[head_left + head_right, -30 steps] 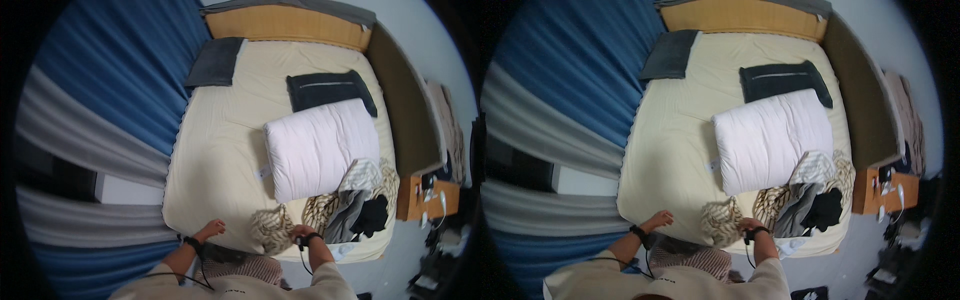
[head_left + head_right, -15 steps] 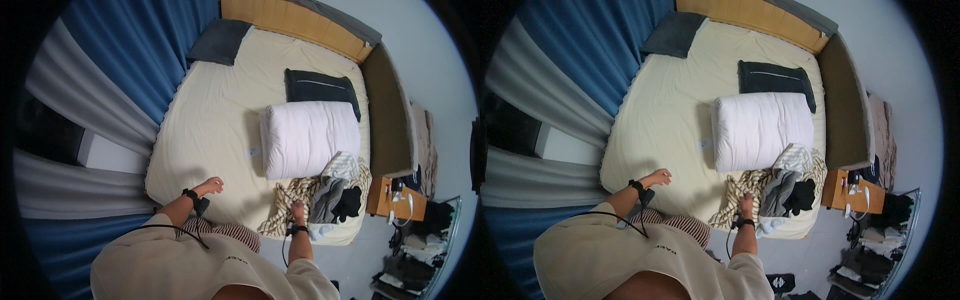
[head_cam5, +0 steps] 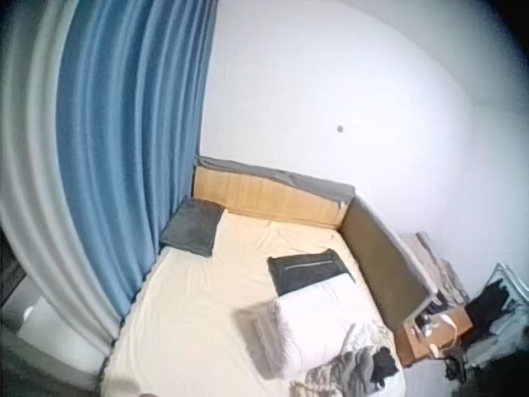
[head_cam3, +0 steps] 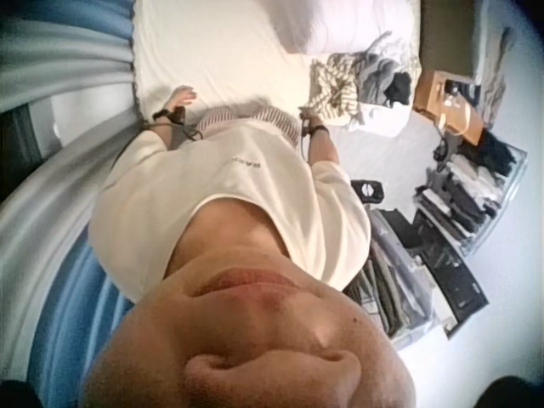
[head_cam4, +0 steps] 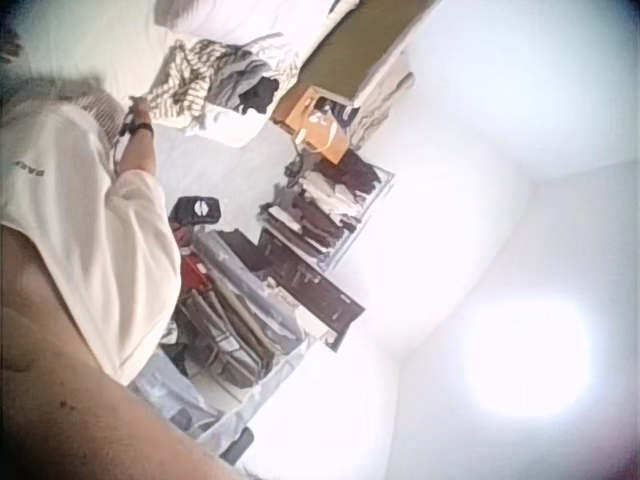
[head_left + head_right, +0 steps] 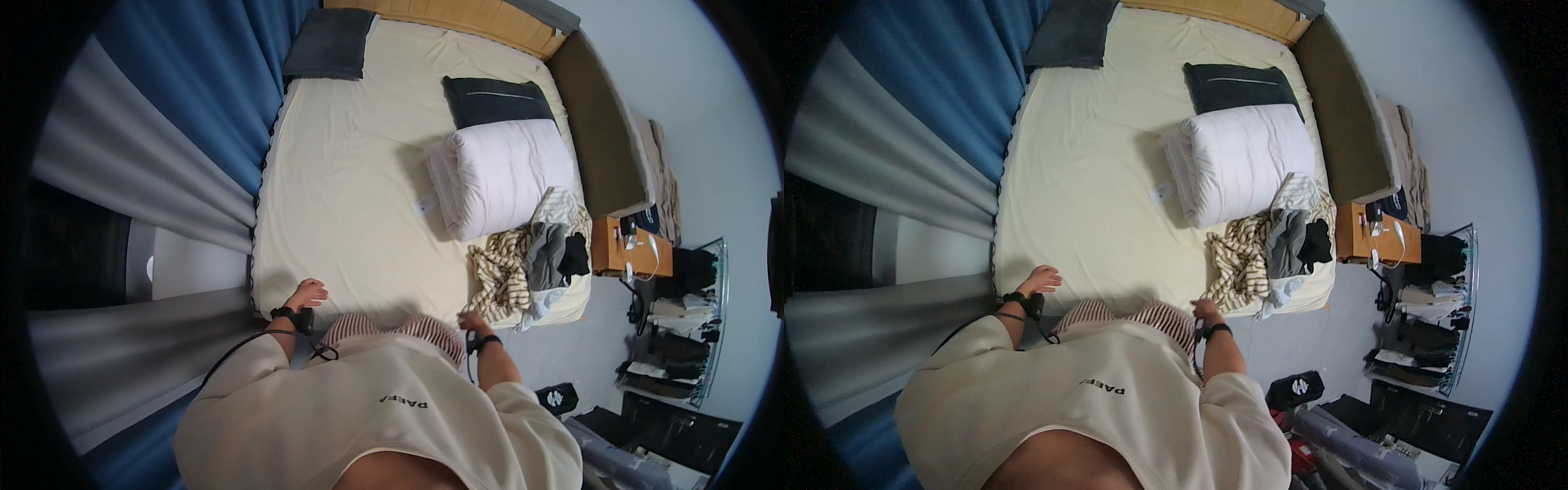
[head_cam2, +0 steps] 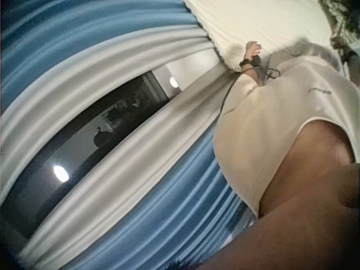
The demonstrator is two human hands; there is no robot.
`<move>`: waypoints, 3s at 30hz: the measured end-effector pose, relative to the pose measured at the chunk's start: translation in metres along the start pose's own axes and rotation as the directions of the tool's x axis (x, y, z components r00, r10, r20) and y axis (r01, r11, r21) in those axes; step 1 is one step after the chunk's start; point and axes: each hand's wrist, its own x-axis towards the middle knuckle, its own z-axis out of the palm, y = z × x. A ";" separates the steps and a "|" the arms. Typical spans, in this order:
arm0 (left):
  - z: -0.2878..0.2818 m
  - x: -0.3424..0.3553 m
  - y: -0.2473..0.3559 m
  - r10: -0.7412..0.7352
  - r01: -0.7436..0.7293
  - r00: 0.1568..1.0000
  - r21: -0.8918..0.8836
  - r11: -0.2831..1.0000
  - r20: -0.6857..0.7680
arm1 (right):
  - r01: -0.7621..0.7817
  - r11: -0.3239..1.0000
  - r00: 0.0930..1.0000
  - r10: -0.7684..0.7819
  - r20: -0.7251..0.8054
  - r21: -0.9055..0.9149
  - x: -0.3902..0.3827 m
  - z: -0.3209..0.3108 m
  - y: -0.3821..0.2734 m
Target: The person is tidying the bed, folding a large white pillow, arranging other pillows, and folding clothes on the bed.
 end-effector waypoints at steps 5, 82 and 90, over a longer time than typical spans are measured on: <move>-0.100 -0.035 -0.049 -0.122 0.103 0.979 -0.117 0.988 -0.166 | -0.157 0.329 0.929 0.369 0.027 0.931 0.012 -0.095 -0.084; 0.456 0.503 0.517 0.297 0.080 0.954 0.988 -0.134 -0.037 | -0.234 0.290 0.789 0.615 0.007 0.928 0.400 -0.284 0.291; 0.433 0.486 0.507 0.438 -0.169 0.881 0.984 -0.063 0.180 | -0.173 0.026 0.575 0.814 0.079 0.985 0.339 -0.313 0.253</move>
